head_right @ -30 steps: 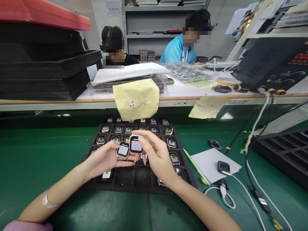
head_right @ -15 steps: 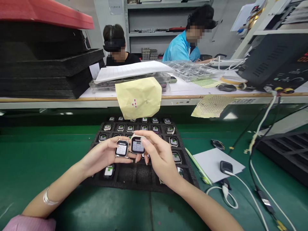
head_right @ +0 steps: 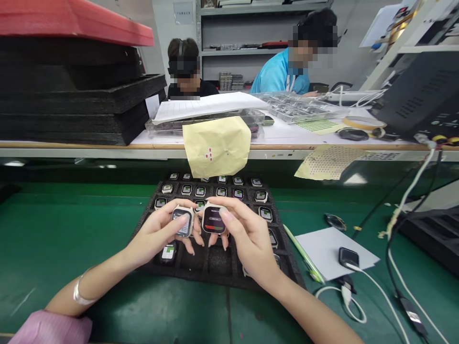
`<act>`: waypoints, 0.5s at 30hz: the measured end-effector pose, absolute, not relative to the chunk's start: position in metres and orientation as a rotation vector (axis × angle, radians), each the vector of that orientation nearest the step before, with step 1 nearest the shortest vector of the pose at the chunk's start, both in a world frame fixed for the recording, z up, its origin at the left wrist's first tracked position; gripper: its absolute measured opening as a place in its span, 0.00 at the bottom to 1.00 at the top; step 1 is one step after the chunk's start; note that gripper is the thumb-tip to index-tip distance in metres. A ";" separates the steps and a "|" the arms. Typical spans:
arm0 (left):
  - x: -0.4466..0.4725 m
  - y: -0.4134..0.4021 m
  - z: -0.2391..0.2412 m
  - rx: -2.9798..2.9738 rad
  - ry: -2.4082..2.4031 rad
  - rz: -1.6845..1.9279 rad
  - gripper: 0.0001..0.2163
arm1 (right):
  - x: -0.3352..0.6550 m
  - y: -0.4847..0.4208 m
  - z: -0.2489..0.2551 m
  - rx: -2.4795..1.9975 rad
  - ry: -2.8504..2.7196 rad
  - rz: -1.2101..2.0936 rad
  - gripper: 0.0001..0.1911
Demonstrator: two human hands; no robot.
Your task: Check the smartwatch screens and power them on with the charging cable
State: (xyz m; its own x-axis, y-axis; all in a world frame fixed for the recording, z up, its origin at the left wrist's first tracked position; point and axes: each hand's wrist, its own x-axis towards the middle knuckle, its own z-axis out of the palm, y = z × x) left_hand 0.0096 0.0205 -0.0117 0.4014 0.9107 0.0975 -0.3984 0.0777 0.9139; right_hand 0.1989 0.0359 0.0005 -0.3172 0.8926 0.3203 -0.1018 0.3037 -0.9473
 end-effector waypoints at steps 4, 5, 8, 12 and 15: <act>0.007 0.019 -0.010 0.986 0.527 1.102 0.14 | 0.199 0.034 0.002 -0.731 -1.546 1.240 0.13; 0.007 0.018 -0.008 0.965 0.514 1.107 0.15 | 0.199 0.034 0.002 -0.725 -1.547 1.246 0.14; 0.006 0.014 -0.004 0.945 0.524 1.110 0.19 | 0.198 0.033 0.005 -0.739 -1.544 1.240 0.15; 0.007 0.008 -0.001 0.950 0.553 1.115 0.21 | 0.192 0.030 0.011 -0.795 -1.527 1.192 0.12; 0.007 0.005 -0.003 0.967 0.555 1.111 0.20 | 0.192 0.015 0.017 -0.720 -1.512 1.278 0.10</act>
